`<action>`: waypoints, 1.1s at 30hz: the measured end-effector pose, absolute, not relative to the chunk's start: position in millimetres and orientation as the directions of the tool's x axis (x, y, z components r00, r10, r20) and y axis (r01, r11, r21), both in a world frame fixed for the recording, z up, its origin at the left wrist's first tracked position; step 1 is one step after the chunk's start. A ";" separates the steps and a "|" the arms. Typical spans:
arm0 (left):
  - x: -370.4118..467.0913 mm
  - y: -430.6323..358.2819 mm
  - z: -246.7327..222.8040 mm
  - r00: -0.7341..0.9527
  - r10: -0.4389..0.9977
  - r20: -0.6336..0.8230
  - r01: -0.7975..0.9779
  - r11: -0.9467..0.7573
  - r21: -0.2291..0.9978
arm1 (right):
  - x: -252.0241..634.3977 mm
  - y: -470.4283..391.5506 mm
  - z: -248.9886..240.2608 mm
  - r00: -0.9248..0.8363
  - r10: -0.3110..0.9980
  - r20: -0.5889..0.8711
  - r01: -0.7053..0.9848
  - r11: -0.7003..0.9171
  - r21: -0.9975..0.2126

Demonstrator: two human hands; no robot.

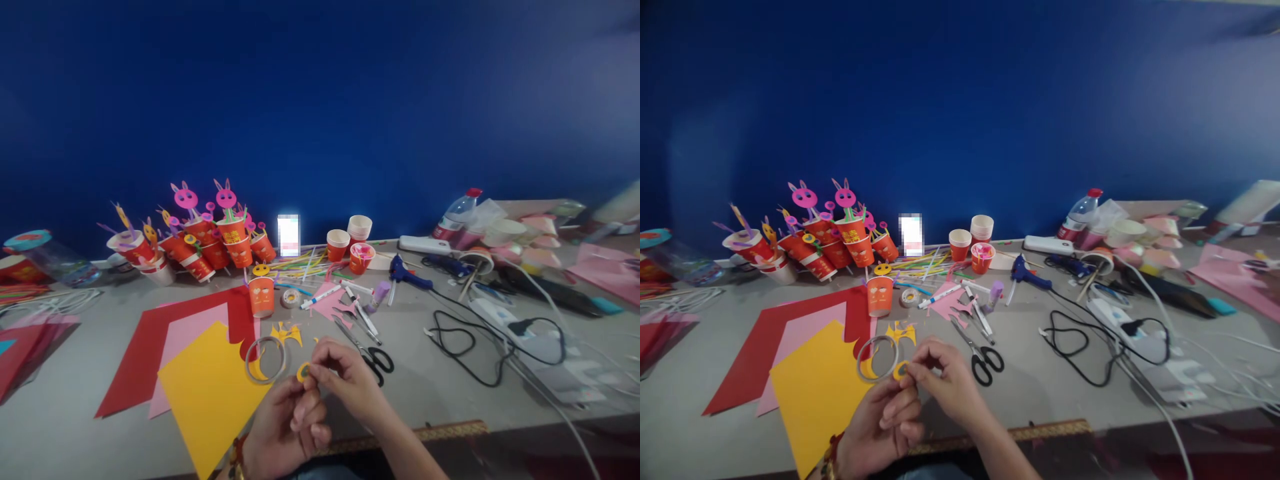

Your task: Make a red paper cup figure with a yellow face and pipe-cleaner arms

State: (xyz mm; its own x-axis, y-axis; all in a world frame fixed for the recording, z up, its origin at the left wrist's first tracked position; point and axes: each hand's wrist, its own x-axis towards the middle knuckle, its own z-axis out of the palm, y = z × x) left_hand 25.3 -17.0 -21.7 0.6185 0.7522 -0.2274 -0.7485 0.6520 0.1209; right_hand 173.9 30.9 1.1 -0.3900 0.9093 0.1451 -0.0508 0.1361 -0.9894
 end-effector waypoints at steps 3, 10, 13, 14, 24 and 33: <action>25.0 -17.4 -21.9 0.452 0.840 -0.300 -0.695 0.542 0.472 | 177.5 31.1 6.5 -0.407 0.903 0.141 0.017 0.162 -0.987; 5.6 -15.4 -10.6 0.083 0.979 -0.184 -0.375 0.202 0.905 | 181.7 36.0 20.8 -0.471 0.855 0.218 0.160 0.326 -0.932; 3.3 -15.5 -11.6 0.066 0.978 -0.196 -0.330 0.207 0.921 | 178.2 35.6 20.1 -0.457 0.866 0.203 0.154 0.302 -0.941; 4.1 -15.8 -12.6 0.053 0.979 -0.196 -0.323 0.203 0.924 | 176.7 34.6 19.0 -0.442 0.875 0.195 0.142 0.283 -0.948; 17.5 -14.8 -10.5 -0.064 0.983 -0.171 -0.451 0.124 0.884 | 164.8 23.9 8.5 -0.351 0.925 0.144 -0.021 0.146 -0.989; 20.1 -6.5 -3.1 -0.006 0.943 -0.331 -0.644 0.250 0.723 | 158.1 30.4 6.4 -0.432 0.898 0.085 -0.220 -0.014 -0.975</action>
